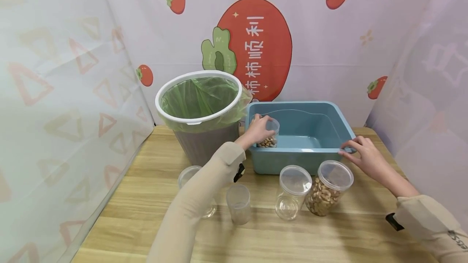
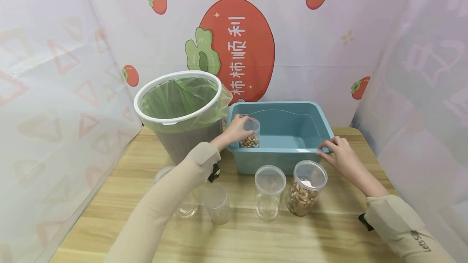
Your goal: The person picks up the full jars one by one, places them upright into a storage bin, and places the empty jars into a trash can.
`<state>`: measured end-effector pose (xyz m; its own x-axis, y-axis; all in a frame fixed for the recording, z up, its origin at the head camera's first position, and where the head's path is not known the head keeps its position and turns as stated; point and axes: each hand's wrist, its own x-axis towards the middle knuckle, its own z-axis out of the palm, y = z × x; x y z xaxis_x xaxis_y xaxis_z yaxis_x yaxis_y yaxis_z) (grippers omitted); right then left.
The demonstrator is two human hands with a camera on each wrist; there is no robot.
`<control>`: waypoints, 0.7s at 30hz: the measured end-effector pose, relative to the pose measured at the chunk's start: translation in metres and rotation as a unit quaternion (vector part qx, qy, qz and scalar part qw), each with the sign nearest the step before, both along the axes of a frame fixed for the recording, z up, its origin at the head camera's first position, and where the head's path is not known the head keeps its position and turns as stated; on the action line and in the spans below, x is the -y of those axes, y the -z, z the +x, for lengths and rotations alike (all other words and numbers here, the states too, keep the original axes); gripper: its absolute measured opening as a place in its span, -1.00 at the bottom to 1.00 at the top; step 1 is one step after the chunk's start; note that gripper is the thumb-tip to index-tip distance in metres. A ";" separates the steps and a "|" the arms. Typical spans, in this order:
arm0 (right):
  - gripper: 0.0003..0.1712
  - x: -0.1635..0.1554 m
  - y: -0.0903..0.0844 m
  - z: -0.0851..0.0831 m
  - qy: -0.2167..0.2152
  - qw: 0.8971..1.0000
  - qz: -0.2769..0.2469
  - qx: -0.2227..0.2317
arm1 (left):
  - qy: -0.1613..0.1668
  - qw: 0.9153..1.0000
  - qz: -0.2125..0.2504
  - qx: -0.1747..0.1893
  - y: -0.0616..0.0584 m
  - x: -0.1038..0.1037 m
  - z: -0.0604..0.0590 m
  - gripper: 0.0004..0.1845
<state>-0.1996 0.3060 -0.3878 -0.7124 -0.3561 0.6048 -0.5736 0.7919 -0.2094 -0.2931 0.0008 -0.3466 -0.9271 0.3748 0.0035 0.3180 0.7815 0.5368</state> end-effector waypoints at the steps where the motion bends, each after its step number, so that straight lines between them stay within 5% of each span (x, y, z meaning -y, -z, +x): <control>1: -0.77 0.000 0.000 0.000 -0.001 1.000 0.000 0.000 | -0.003 1.000 -0.004 -0.006 -0.001 0.000 0.002 -0.57; 21: -0.80 0.001 0.000 0.001 0.003 1.000 0.001 0.007 | 0.101 0.993 -0.023 -0.059 -0.037 -0.022 0.063 -0.60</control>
<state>-0.1991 0.3050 -0.3874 -0.7230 -0.3528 0.5940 -0.5661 0.7954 -0.2167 -0.2301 0.0228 -0.3097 -0.8276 0.5547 0.0861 0.5286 0.7184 0.4522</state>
